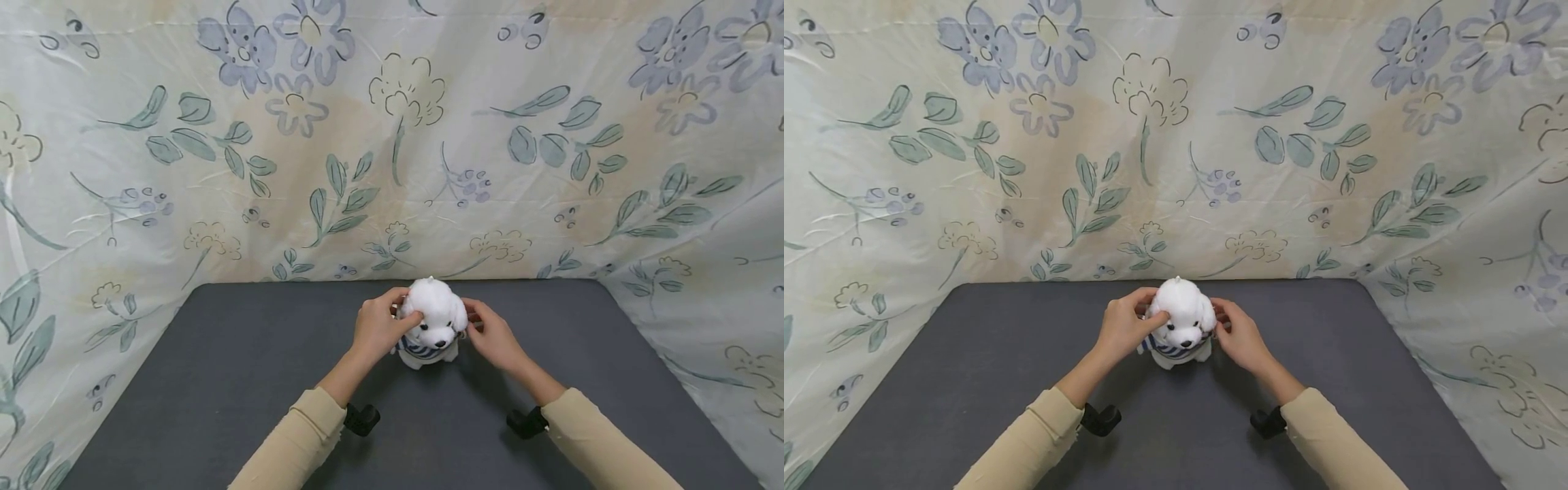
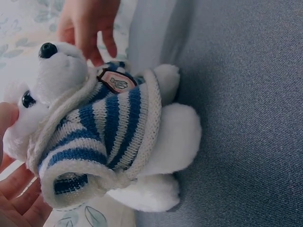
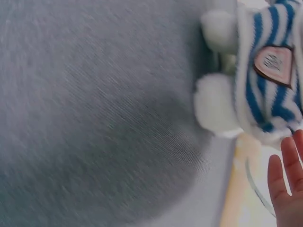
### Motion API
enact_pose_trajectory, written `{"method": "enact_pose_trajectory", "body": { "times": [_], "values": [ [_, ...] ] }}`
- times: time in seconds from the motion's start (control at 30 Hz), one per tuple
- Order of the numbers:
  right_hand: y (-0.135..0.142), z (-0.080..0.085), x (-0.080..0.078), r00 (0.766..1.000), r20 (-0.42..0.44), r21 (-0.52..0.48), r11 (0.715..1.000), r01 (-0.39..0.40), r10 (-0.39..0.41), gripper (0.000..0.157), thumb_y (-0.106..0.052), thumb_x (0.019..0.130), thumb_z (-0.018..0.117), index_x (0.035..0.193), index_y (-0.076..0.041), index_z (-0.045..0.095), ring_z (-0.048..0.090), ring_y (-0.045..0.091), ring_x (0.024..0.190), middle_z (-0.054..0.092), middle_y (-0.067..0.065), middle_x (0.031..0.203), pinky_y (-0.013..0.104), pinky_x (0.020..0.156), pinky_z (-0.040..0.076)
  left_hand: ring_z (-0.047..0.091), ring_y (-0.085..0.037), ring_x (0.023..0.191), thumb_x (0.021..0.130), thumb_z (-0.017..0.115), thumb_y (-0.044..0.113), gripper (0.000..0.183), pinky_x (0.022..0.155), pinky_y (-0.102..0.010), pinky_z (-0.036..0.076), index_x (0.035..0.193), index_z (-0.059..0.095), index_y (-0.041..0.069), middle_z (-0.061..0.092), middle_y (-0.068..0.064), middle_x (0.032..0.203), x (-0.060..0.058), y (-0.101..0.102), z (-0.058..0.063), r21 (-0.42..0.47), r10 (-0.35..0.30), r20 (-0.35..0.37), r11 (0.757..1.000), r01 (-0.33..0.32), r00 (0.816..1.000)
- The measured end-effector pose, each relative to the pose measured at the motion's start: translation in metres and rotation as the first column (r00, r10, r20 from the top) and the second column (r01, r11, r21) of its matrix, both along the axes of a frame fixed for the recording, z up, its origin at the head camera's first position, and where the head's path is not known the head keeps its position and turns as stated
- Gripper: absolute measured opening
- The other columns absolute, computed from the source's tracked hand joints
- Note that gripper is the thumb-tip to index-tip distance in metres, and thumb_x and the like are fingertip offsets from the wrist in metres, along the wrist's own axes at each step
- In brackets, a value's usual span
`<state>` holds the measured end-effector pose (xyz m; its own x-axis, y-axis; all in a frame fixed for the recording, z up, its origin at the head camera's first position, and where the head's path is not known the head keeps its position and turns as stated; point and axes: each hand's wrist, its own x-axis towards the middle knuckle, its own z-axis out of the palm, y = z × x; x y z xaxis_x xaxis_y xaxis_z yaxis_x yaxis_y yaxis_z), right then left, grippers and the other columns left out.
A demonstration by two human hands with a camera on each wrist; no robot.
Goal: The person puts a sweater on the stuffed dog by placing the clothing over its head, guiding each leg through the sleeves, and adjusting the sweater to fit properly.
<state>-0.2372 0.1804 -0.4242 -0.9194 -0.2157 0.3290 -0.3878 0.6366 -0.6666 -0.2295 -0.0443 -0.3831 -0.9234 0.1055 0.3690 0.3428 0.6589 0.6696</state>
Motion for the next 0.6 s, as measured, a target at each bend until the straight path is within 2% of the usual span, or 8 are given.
{"method": "enact_pose_trajectory", "body": {
  "times": [0.17,0.3,0.47,0.6],
  "values": [
    [0.006,0.019,-0.002,0.999,0.042,-0.047,0.998,-0.028,0.030,0.039,-0.017,0.096,0.049,0.135,-0.014,0.044,0.055,0.027,0.109,0.054,0.010,0.124,0.045,0.087,0.047,0.064,-0.014,0.076,0.077,0.071,0.036,0.039,0.059,-0.028,0.049,0.113,0.065,0.021,0.069,-0.001,0.093,0.000,0.000,-0.001,-0.005,0.000,-0.005,1.000,0.000,1.000],
    [0.007,0.033,-0.004,0.991,0.066,-0.075,0.991,-0.109,0.114,0.047,-0.027,0.095,0.051,0.139,-0.017,0.040,0.050,0.030,0.117,0.047,0.009,0.133,0.047,0.090,0.044,0.064,-0.013,0.075,0.077,0.072,0.035,0.039,0.059,-0.028,0.049,0.113,0.065,0.022,0.069,0.000,0.092,0.000,0.000,-0.001,-0.006,-0.002,-0.010,1.000,0.002,1.000],
    [0.000,0.046,-0.006,0.975,0.078,-0.026,0.978,-0.208,0.210,0.058,-0.028,0.090,0.059,0.141,-0.015,0.035,0.046,0.030,0.120,0.040,0.009,0.139,0.047,0.091,0.044,0.063,-0.014,0.074,0.077,0.072,0.034,0.038,0.058,-0.027,0.048,0.112,0.065,0.021,0.068,0.000,0.092,0.001,0.001,0.000,0.006,-0.008,-0.010,1.000,0.008,1.000],
    [-0.007,0.051,-0.007,0.968,0.078,0.026,0.970,-0.243,0.241,0.064,-0.028,0.088,0.063,0.143,-0.016,0.032,0.047,0.026,0.118,0.039,0.008,0.140,0.045,0.087,0.046,0.064,-0.015,0.075,0.077,0.072,0.033,0.038,0.058,-0.027,0.049,0.112,0.065,0.020,0.069,-0.002,0.093,0.001,0.001,0.001,0.008,-0.018,-0.013,1.000,0.018,1.000]
  ]
}}
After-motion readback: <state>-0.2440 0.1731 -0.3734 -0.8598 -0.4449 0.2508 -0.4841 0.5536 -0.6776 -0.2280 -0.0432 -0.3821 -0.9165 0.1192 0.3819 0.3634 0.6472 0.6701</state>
